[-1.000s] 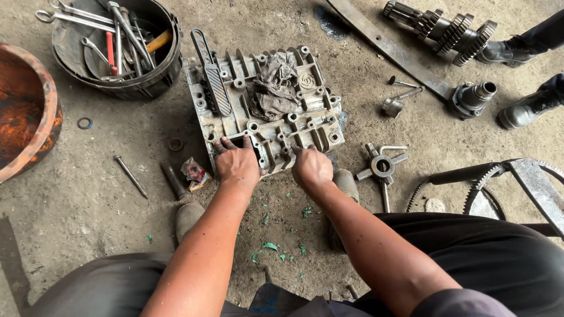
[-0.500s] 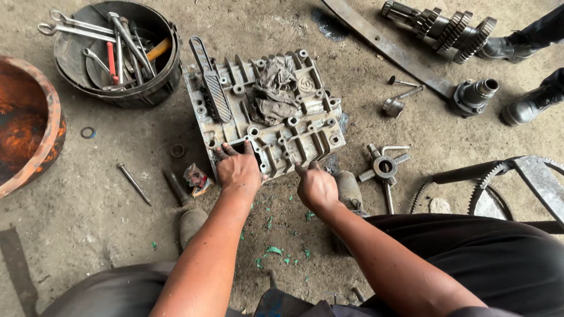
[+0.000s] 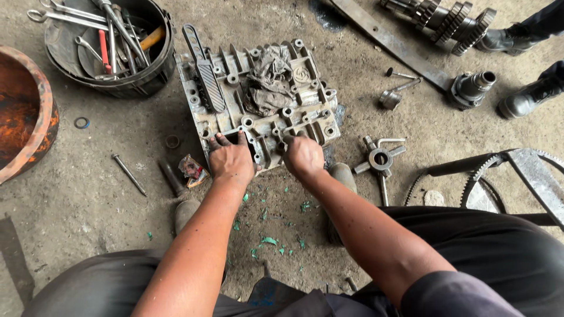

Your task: The person wipes and handles a metal transmission casing with a cloth while sitting on a concrete floor.

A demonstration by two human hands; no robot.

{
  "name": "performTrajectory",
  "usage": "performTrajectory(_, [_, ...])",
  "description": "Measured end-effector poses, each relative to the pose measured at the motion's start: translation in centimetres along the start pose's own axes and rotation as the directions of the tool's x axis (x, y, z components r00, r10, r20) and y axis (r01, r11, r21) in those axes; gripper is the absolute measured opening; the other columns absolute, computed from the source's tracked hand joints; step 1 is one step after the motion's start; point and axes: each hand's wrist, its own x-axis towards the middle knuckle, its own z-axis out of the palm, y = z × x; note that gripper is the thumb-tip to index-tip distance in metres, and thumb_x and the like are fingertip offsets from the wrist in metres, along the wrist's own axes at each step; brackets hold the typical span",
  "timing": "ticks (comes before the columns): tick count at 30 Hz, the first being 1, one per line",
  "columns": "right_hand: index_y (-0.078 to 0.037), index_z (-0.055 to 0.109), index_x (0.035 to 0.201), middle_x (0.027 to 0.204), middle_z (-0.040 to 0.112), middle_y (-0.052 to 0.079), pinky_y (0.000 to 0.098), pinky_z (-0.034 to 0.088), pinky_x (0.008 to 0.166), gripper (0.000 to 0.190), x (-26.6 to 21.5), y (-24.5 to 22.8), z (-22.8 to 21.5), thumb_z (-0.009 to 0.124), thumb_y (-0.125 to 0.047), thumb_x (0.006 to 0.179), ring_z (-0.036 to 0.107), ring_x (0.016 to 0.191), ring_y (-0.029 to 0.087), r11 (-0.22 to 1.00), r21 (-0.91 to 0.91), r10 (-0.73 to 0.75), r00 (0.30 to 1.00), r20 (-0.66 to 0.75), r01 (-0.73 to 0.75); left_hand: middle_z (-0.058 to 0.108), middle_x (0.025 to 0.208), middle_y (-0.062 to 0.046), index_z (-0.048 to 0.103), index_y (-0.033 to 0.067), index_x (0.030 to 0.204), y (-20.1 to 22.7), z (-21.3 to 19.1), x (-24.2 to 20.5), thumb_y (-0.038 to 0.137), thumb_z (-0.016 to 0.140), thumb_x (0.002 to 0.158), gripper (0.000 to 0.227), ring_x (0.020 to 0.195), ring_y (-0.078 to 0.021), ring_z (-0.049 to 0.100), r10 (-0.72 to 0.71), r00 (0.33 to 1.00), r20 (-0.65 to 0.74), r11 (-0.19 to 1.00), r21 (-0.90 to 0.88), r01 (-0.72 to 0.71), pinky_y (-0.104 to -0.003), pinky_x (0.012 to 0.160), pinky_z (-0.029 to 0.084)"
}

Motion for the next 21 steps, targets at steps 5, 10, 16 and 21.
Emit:
performTrajectory(5, [-0.031,0.062,0.137,0.141,0.051,0.025,0.0420,0.061,0.065,0.058,-1.3,-0.7,-1.9,0.038,-0.001,0.093,0.077,0.075,0.027,0.991,-0.099,0.104,0.979,0.173,-0.087,0.032,0.138,-0.043,-0.001,0.0140,0.164,0.1,-0.3,0.8,0.024,0.035,0.109,0.067,0.060,-0.0191,0.066,-0.031,0.999,0.031,0.999,-0.041,0.032,-0.033,0.048,0.059])
performTrajectory(10, [-0.030,0.067,0.132,0.137,0.058,0.026,0.0371,0.058,0.053,0.053,1.0,0.9,0.8,0.039,-0.007,0.094,0.073,0.067,0.026,0.980,-0.189,-0.048,0.997,0.054,0.057,0.010,0.158,-0.042,0.002,0.0229,0.164,0.1,-0.8,-0.2,0.013,0.040,0.107,0.069,0.065,-0.0198,0.070,-0.067,0.997,0.024,0.997,-0.037,0.068,-0.029,0.043,0.057])
performTrajectory(16, [-0.019,0.074,0.114,0.085,0.074,0.018,0.0408,0.057,0.064,0.049,0.1,5.5,5.6,0.027,-0.026,0.106,0.068,0.069,0.028,0.981,-0.085,-0.167,0.984,0.058,0.172,0.006,0.162,-0.035,0.005,0.0217,0.166,0.2,-1.4,-0.6,0.043,0.060,0.098,0.090,0.131,-0.0511,0.043,-0.047,0.998,0.042,0.999,0.005,0.047,-0.031,0.053,0.058])
performTrajectory(21, [-0.016,0.078,0.103,0.079,0.072,0.016,0.0426,0.057,0.061,0.062,1.2,3.1,4.1,0.017,-0.027,0.101,0.068,0.067,0.031,0.990,-0.102,-0.089,0.994,0.057,0.095,0.007,0.164,-0.040,0.004,0.0250,0.167,0.4,-1.7,-1.1,0.023,0.046,0.108,0.072,0.109,-0.0426,0.072,-0.079,0.996,0.048,0.988,-0.128,0.084,-0.036,0.058,0.064])
